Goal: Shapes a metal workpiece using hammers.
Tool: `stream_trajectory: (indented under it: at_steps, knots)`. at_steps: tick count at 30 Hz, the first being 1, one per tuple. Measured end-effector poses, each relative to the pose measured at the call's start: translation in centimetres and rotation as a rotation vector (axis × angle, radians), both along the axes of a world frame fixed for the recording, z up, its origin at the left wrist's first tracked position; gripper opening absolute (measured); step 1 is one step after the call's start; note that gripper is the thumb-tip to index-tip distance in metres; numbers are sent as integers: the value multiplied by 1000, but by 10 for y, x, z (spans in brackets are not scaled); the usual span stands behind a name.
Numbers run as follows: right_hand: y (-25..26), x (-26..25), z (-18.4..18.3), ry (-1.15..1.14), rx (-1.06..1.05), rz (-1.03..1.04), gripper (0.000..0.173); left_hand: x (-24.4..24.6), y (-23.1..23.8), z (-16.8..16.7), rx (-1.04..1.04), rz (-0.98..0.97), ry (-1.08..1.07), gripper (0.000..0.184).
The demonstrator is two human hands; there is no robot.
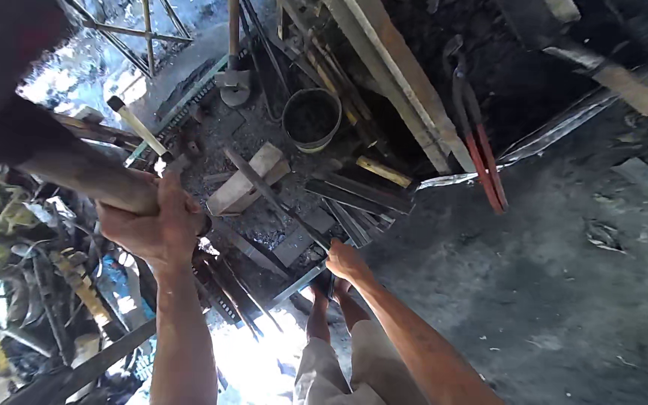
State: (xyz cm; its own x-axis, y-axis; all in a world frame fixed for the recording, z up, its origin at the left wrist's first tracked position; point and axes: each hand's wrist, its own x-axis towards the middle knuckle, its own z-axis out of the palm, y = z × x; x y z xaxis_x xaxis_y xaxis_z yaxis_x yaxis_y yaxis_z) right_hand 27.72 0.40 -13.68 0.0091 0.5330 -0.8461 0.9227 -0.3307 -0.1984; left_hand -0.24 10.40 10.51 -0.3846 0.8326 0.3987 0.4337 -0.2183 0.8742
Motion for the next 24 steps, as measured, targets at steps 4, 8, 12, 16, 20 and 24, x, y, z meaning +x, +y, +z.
stream_trajectory:
  at_steps: [4,8,12,16,20,24]
  knots:
    - [0,0,-4,5,-11,9,51,5,-35,-121,-342,135,265,40]
    - [1,6,-5,43,2,-44,52,-14,-60,-186,-1104,43,421,43]
    - [16,0,6,72,-6,-32,49,-27,-60,-82,-791,197,339,47]
    - [33,-15,11,73,22,-8,46,-16,-34,10,-193,103,149,42]
    - [36,-22,12,62,0,-12,47,13,-9,21,86,3,53,28]
    - [36,-20,5,54,-12,-22,50,14,-46,-145,-555,132,377,46]
